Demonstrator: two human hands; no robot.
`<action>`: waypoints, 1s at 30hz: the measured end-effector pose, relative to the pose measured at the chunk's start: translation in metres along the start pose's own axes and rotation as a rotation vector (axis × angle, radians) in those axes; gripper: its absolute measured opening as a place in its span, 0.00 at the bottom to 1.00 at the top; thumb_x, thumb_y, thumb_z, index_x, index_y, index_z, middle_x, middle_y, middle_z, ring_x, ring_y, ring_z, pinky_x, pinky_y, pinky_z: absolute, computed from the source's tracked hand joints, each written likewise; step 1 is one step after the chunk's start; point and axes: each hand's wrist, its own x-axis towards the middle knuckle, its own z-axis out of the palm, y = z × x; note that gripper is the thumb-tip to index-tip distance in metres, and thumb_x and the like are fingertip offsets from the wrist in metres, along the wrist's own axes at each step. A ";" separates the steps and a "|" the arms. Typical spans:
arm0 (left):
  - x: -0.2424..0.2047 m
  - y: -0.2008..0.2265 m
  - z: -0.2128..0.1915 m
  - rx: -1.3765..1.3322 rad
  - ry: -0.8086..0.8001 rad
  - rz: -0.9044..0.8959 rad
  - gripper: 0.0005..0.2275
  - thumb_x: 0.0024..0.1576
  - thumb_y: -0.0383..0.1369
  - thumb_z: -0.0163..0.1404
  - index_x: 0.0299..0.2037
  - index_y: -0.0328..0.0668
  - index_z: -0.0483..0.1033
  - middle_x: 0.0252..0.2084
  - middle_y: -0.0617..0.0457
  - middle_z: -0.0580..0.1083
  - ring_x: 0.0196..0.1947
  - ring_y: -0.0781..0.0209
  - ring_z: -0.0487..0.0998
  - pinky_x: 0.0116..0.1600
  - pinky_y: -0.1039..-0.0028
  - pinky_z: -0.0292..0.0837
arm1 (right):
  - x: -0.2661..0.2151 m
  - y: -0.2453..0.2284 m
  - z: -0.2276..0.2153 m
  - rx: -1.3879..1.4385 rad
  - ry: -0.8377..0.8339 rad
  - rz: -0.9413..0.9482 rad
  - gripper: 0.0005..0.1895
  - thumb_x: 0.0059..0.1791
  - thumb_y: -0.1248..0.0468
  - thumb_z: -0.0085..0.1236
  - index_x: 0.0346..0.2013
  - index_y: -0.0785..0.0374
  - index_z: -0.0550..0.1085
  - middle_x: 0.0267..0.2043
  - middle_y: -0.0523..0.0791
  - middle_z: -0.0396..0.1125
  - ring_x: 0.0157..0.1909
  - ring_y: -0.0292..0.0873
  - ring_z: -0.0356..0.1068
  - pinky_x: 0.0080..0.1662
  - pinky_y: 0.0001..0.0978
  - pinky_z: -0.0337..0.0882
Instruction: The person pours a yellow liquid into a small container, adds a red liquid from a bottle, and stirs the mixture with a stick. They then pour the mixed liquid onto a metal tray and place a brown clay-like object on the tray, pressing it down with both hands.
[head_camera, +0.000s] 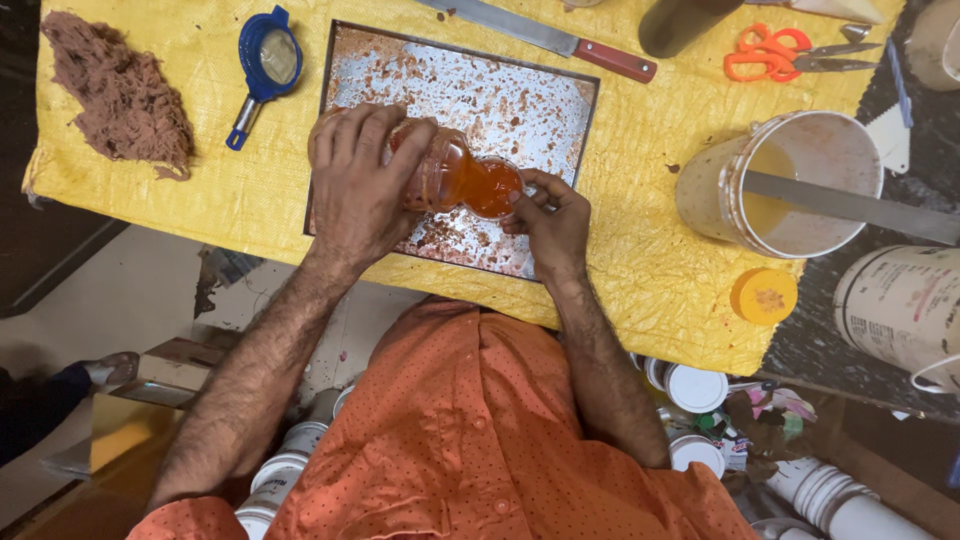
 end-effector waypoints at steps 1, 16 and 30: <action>0.000 0.001 0.001 -0.028 0.008 -0.001 0.42 0.40 0.37 0.74 0.68 0.53 0.68 0.65 0.43 0.67 0.67 0.44 0.65 0.71 0.44 0.56 | 0.000 0.001 0.000 0.001 0.000 0.009 0.14 0.50 0.76 0.60 0.51 0.71 0.77 0.28 0.43 0.66 0.26 0.38 0.74 0.27 0.28 0.79; -0.022 0.007 0.038 -0.850 0.106 -0.430 0.46 0.38 0.28 0.73 0.68 0.39 0.60 0.64 0.43 0.64 0.68 0.49 0.68 0.70 0.58 0.70 | -0.015 -0.069 -0.015 -0.146 -0.033 -0.004 0.16 0.50 0.76 0.58 0.54 0.73 0.75 0.26 0.44 0.67 0.24 0.40 0.74 0.28 0.29 0.79; -0.019 -0.017 0.064 -1.158 0.247 -0.169 0.41 0.38 0.26 0.71 0.65 0.39 0.64 0.62 0.43 0.68 0.65 0.45 0.70 0.70 0.60 0.69 | -0.061 -0.170 0.065 -0.503 0.105 -0.440 0.14 0.56 0.78 0.57 0.57 0.73 0.74 0.31 0.45 0.68 0.33 0.40 0.76 0.37 0.33 0.81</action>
